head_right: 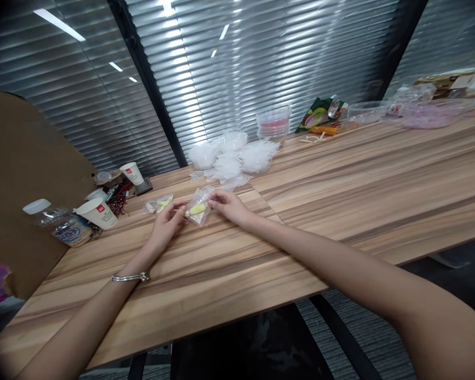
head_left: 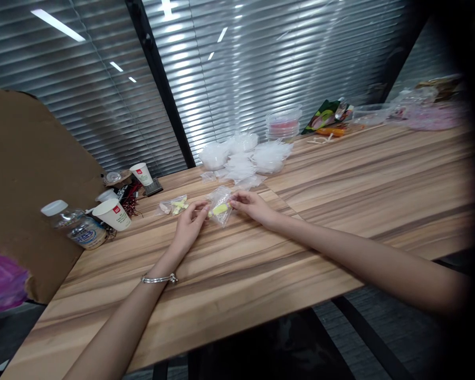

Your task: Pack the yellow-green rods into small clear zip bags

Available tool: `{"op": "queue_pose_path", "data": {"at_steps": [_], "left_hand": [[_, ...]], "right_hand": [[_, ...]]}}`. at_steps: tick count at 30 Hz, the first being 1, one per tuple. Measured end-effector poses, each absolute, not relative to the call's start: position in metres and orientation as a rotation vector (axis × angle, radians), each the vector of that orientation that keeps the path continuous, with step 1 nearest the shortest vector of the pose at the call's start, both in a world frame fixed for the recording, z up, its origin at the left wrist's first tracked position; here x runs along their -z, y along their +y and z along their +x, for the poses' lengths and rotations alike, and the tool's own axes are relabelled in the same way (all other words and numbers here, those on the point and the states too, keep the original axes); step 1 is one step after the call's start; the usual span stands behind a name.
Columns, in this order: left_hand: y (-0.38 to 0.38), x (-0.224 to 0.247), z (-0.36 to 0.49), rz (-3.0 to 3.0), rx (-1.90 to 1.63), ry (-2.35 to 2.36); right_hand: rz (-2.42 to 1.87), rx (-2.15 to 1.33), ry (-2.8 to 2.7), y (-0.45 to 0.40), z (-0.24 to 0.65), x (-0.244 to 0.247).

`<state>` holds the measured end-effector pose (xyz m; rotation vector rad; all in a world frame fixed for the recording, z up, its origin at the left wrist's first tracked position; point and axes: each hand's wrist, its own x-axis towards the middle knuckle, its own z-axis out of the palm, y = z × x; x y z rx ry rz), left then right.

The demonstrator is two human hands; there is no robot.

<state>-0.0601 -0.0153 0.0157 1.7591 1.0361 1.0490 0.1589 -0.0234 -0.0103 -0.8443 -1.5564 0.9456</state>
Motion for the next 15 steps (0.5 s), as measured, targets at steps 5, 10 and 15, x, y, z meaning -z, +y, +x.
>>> {"op": "queue_pose_path", "data": {"at_steps": [5,10,15], "left_hand": [[-0.0148,-0.0132,-0.0617,1.822,-0.912,1.044],[-0.0157,-0.0138,-0.0632,1.896,-0.846,1.048],[-0.0151,-0.0143,-0.0631,1.863,-0.867,1.044]], "right_hand": [[-0.897,-0.808,-1.565,-0.0220,0.1620,0.0106],[-0.904,-0.806,-1.587,-0.0224,0.1615,0.0108],[-0.928,-0.828,-1.560,-0.0220,0.1594,0.0119]]}}
